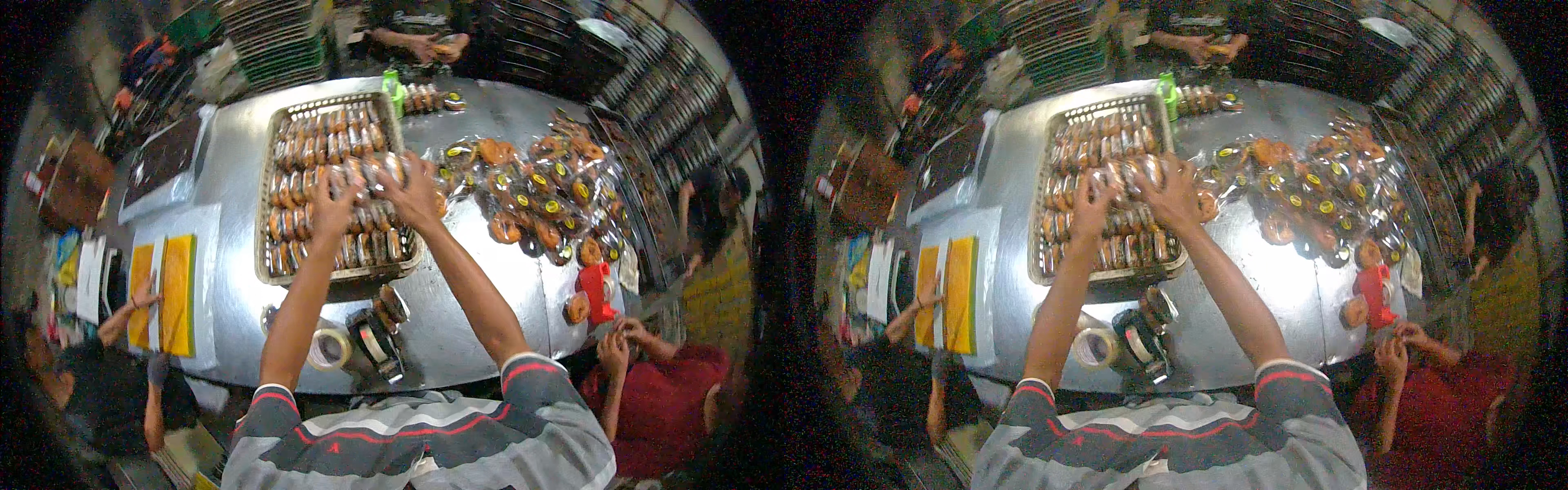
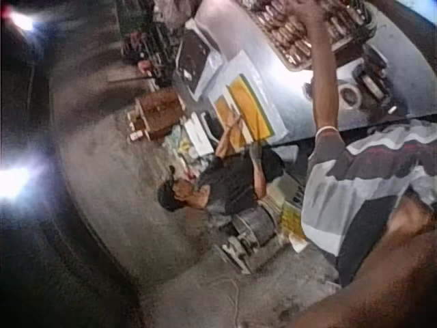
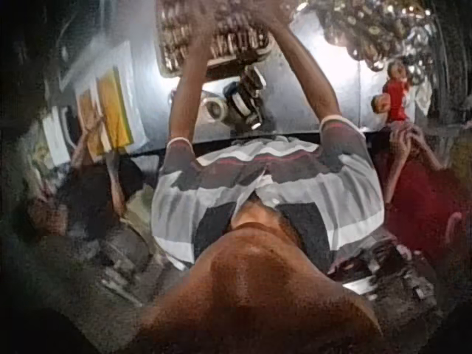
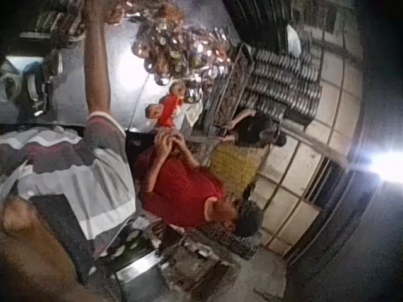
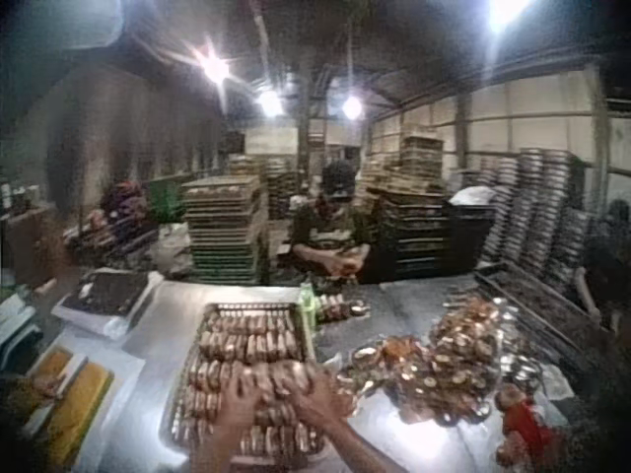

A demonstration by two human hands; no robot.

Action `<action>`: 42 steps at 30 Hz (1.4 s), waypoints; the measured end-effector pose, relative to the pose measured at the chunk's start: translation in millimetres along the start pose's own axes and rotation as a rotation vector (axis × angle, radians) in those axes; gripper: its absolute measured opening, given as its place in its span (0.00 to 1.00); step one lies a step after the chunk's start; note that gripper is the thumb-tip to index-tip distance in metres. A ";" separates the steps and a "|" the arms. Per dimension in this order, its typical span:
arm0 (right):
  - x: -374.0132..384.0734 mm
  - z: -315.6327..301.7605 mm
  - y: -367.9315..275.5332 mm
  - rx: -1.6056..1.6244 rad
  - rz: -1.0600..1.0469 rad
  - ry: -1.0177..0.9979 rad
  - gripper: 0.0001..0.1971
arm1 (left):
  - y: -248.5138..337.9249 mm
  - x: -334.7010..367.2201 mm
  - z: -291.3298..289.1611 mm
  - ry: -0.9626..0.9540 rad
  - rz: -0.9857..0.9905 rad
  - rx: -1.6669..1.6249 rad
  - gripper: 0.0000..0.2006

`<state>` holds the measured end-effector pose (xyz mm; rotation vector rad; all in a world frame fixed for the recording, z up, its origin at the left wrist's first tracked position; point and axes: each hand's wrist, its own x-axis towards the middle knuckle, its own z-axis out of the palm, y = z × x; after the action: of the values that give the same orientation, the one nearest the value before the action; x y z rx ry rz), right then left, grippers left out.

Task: The person places individual bread rolls into clear plastic bags, seals them, and applies a yellow sticker to each package. The packaged rolls are then placed into a plastic basket on the table.

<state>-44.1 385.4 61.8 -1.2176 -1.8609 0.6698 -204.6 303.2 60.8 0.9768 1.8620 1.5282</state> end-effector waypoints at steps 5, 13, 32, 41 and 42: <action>64.3 69.8 34.9 0.103 0.068 -0.123 0.57 | -99.6 146.3 -15.6 -0.071 -0.112 -0.151 0.33; -6.5 1.1 115.8 0.085 0.016 0.025 0.36 | -24.5 -12.2 -71.5 -0.234 0.084 -0.074 0.18; -148.8 -168.1 189.2 -0.017 -0.024 0.166 0.18 | -28.4 -228.8 137.9 -0.533 -0.478 -0.482 0.25; -252.5 -216.5 142.7 0.392 0.390 -0.065 0.29 | -14.0 -256.0 135.6 -1.106 -0.369 -0.370 0.26; -249.1 -214.2 141.4 0.314 0.397 -0.175 0.26 | -28.5 -266.1 132.5 -1.198 -0.495 -0.425 0.28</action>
<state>260.9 214.3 -13.4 -1.3608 -1.5796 1.2699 51.3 164.7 -6.3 0.8268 0.7730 0.6748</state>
